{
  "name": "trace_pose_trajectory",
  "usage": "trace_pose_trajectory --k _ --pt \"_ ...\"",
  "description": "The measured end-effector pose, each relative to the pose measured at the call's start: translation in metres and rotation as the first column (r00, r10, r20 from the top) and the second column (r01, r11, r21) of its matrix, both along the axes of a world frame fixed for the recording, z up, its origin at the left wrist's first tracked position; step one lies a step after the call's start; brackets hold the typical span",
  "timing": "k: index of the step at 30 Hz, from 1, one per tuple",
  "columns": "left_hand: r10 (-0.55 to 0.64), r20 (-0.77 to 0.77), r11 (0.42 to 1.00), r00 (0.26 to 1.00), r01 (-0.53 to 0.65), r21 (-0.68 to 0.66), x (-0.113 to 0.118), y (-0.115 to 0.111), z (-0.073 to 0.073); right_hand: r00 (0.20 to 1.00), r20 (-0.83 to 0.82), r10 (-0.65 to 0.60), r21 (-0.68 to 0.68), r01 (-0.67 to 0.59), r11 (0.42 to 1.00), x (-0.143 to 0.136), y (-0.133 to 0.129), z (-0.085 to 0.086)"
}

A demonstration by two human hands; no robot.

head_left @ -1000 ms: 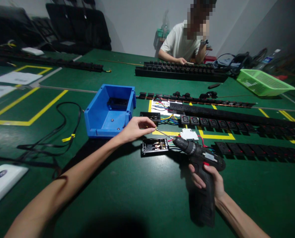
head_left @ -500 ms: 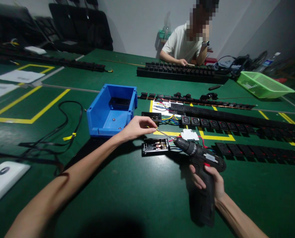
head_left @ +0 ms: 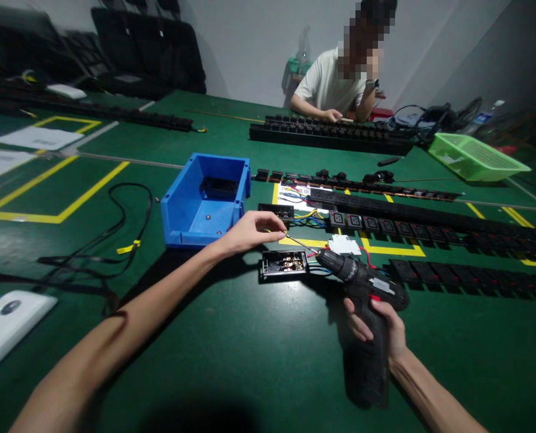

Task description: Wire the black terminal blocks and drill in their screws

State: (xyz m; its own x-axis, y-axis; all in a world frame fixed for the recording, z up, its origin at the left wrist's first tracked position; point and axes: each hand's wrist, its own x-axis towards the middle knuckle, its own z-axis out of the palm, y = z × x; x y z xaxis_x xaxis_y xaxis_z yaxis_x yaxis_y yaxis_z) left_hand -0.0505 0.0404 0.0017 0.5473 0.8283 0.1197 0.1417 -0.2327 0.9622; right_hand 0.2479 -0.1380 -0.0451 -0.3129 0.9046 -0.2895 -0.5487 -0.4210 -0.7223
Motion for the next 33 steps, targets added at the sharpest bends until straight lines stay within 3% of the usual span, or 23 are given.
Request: trace_pose_trajectory --k 18,26,30,33 --pt "0.004 0.028 1.000 1.000 -0.004 -0.017 0.000 0.000 0.003 1.000 0.009 0.004 -0.027 -0.004 1.000 0.000 0.000 0.000" --pt "0.001 0.015 0.999 1.000 -0.002 0.036 0.001 -0.001 0.000 0.999 0.049 -0.007 -0.038 0.009 0.999 -0.002 -0.002 0.004" --pt "-0.008 0.014 0.995 1.000 0.006 0.102 0.002 -0.002 -0.001 0.990 0.134 -0.035 -0.019 0.038 0.999 0.000 -0.004 0.013" --pt "0.010 0.040 0.984 0.999 -0.017 0.176 0.002 -0.003 0.000 0.967 0.249 -0.055 0.001 0.056 0.998 0.005 -0.006 0.031"
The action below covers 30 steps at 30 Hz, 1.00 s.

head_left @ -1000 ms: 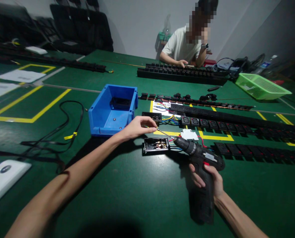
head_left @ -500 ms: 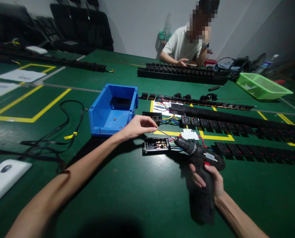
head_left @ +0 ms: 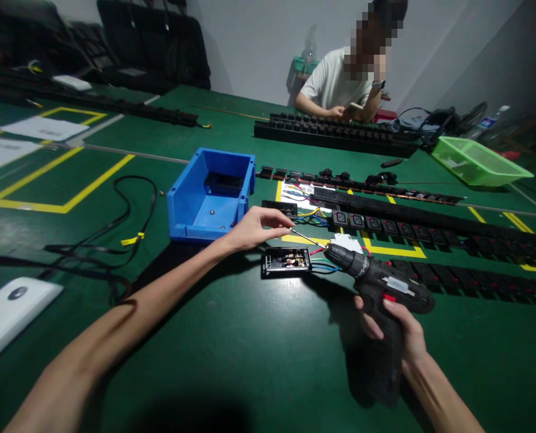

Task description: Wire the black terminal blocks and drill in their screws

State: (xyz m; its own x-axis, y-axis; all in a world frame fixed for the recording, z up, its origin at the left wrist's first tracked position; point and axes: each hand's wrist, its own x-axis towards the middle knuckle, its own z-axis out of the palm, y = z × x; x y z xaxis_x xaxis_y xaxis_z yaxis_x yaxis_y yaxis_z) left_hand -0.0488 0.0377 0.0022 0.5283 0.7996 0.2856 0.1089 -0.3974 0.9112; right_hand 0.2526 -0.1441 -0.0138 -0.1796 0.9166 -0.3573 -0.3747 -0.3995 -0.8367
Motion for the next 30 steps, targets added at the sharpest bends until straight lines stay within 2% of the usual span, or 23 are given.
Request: trace_pose_trajectory --k 3,5,7,10,14,18,22,27,30 --pt "-0.010 -0.006 0.998 1.000 0.011 0.068 0.000 -0.003 0.001 0.984 0.178 -0.015 0.026 0.010 1.000 0.006 -0.002 0.032" --pt "-0.038 -0.052 0.988 0.998 0.045 0.146 0.000 -0.006 0.000 0.941 0.331 -0.076 0.054 0.062 0.997 0.010 -0.003 0.057" --pt "-0.058 -0.112 0.967 0.992 0.084 0.239 0.002 -0.011 -0.001 0.868 0.486 -0.104 0.062 0.084 0.995 0.013 -0.004 0.083" --pt "-0.055 -0.174 0.930 0.983 0.114 0.348 0.007 -0.018 -0.003 0.738 0.671 -0.071 0.019 0.078 0.997 0.020 -0.003 0.114" --pt "-0.049 -0.217 0.914 0.975 0.131 0.384 0.010 -0.025 -0.007 0.561 0.826 0.064 -0.010 -0.099 0.995 0.029 0.006 0.142" --pt "-0.072 -0.254 0.911 0.965 0.167 0.377 0.014 -0.030 -0.010 0.456 0.880 0.131 -0.003 -0.270 0.963 0.025 0.020 0.164" --pt "-0.062 -0.276 0.910 0.959 0.168 0.378 0.017 -0.032 -0.016 0.368 0.916 0.158 -0.066 -0.250 0.966 0.009 0.032 0.178" --pt "-0.056 -0.337 0.896 0.940 0.196 0.399 0.017 -0.034 -0.021 0.423 0.895 0.138 -0.037 -0.238 0.970 0.003 0.044 0.178" --pt "-0.054 -0.390 0.886 0.919 0.224 0.406 0.016 -0.036 -0.018 0.407 0.895 0.181 -0.073 -0.267 0.961 0.006 0.049 0.176"
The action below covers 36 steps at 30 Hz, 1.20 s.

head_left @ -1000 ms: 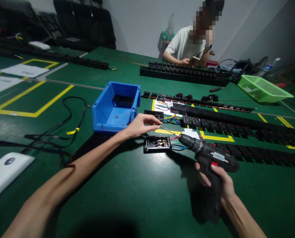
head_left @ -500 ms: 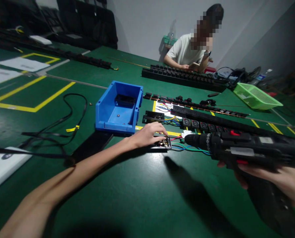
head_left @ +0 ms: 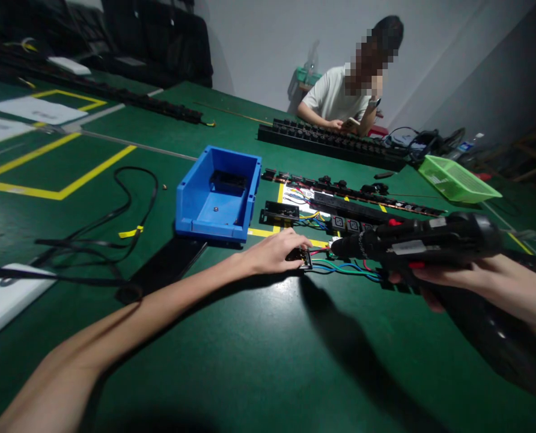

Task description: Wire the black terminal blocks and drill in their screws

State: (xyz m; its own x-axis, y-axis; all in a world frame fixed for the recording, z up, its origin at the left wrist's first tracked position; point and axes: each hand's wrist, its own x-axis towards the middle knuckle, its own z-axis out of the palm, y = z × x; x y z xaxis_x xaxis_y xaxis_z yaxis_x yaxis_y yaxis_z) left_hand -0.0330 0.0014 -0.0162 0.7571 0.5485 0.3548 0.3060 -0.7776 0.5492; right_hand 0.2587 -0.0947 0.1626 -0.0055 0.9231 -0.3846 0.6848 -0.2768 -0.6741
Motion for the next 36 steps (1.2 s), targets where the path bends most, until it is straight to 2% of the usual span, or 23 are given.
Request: trace_pose_trajectory --k 5,14,19,22,27,34,36 --pt "-0.041 -0.053 0.997 0.998 0.044 0.056 0.000 -0.003 0.005 0.995 0.094 -0.033 -0.041 0.037 0.998 0.001 0.003 0.001" --pt "-0.064 -0.099 0.992 0.993 0.075 0.105 -0.001 0.000 0.000 0.995 0.103 0.013 -0.049 -0.008 0.999 -0.007 0.007 0.000" --pt "-0.080 -0.063 0.992 0.995 0.086 0.090 -0.002 0.000 0.000 0.993 0.120 0.013 -0.061 -0.006 0.998 -0.013 0.010 0.000" --pt "-0.044 -0.052 0.996 0.998 0.048 0.076 -0.002 0.000 -0.001 0.992 0.122 0.000 -0.064 0.008 0.998 -0.018 0.011 0.001" --pt "0.030 -0.111 1.000 0.993 -0.030 0.004 -0.002 0.002 -0.007 0.996 0.091 0.016 -0.048 -0.012 0.999 -0.021 0.018 0.004" --pt "0.043 -0.143 0.995 0.989 -0.056 -0.083 -0.002 0.004 -0.010 0.999 0.034 0.034 -0.101 -0.030 0.994 -0.029 0.034 0.010" --pt "0.042 -0.144 0.995 0.989 -0.055 -0.086 -0.002 0.005 -0.010 0.998 -0.057 -0.022 0.001 0.022 1.000 -0.034 0.038 0.012"
